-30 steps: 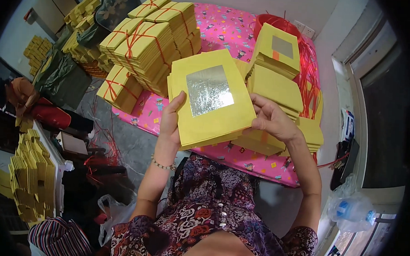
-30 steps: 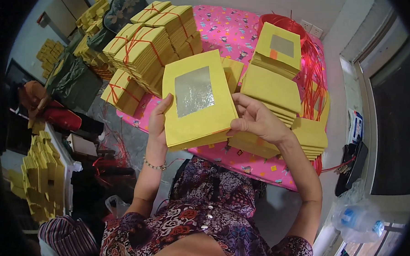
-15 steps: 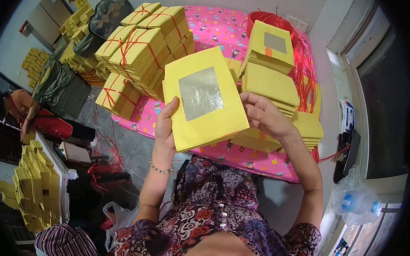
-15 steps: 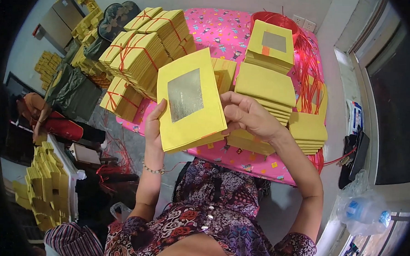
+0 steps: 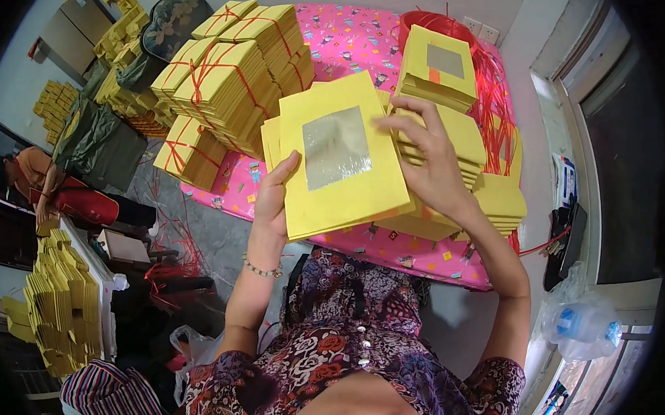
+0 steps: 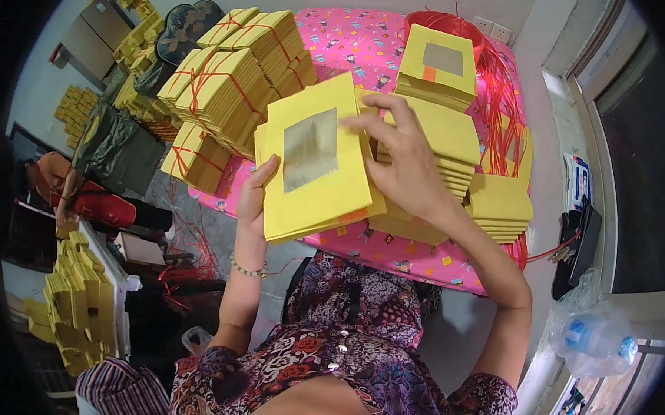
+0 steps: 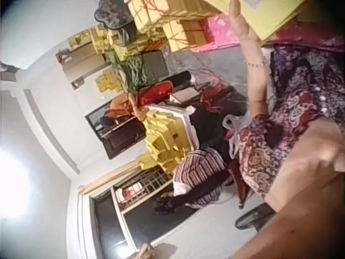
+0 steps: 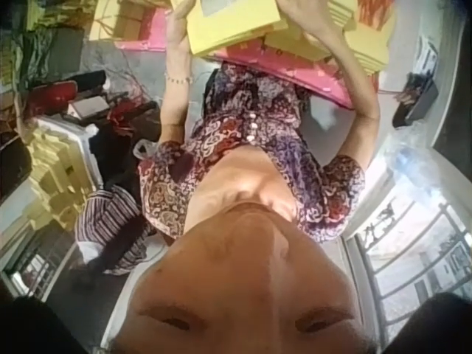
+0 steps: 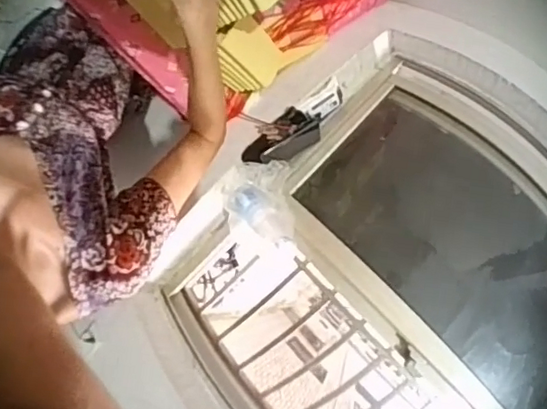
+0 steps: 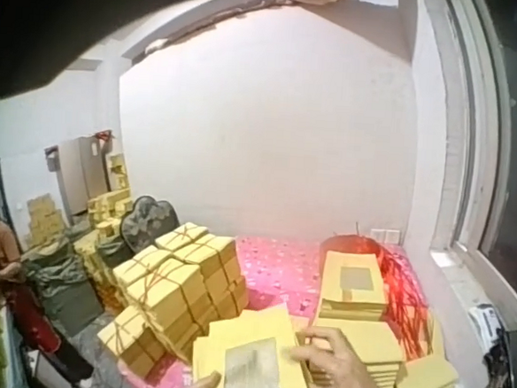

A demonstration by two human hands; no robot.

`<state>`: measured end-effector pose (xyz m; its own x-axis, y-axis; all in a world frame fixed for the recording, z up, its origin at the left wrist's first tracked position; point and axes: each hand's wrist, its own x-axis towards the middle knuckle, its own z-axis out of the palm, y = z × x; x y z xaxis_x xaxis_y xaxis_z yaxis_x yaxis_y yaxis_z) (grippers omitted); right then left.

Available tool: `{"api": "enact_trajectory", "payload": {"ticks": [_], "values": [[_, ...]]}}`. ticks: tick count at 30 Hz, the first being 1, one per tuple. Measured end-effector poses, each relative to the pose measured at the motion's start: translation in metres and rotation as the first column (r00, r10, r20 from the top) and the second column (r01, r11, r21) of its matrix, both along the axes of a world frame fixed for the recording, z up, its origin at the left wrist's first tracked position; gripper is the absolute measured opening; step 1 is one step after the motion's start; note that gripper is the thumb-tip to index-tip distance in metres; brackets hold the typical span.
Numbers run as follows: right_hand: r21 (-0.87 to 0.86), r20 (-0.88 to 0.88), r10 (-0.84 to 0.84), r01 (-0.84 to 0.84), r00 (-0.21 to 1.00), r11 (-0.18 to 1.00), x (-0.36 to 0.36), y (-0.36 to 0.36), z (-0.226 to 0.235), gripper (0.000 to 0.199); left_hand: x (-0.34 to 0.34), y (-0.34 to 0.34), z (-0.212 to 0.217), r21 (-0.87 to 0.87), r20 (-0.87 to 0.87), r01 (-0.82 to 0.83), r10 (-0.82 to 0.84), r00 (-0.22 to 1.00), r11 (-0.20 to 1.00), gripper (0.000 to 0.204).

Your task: Inspecting and sorting stacks of ritual joss paper at a table.

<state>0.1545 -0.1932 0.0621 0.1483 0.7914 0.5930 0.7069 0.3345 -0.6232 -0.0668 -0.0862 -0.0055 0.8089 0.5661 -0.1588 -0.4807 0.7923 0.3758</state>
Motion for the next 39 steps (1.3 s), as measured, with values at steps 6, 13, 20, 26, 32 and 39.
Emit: {"api": "enact_trajectory", "payload": {"ticks": [6,13,20,26,32,39], "values": [[-0.063,-0.306,0.167,-0.195,0.937,0.979,0.005,0.026,0.012,0.011,0.001,-0.006,0.008,-0.038,0.184,0.023,-0.016,0.983,0.999,0.060],[-0.022,-0.599,0.131,-0.179,0.790,0.984,0.012,0.029,0.017,0.013,-0.005,-0.005,0.000,-0.118,0.196,0.086,-0.062,0.979,0.989,0.061],[0.196,-0.712,0.124,0.026,0.691,0.980,0.067,0.042,0.039,0.017,-0.007,0.001,-0.010,-0.143,0.178,0.134,-0.107,0.978,0.981,0.053],[0.458,-0.701,0.261,0.139,0.664,0.878,0.152,0.072,0.069,0.014,-0.009,-0.001,-0.010,-0.065,-0.016,0.022,-0.023,1.000,0.998,0.041],[0.438,-0.643,0.219,0.119,0.734,0.891,0.212,0.109,0.026,0.012,-0.014,0.003,-0.017,-0.085,-0.059,0.009,-0.014,0.998,0.996,0.043],[0.076,-0.045,-0.288,0.291,0.957,0.954,0.287,0.101,-0.071,0.016,-0.013,0.002,-0.019,-0.074,-0.133,-0.040,0.030,0.991,0.996,0.042]]}}
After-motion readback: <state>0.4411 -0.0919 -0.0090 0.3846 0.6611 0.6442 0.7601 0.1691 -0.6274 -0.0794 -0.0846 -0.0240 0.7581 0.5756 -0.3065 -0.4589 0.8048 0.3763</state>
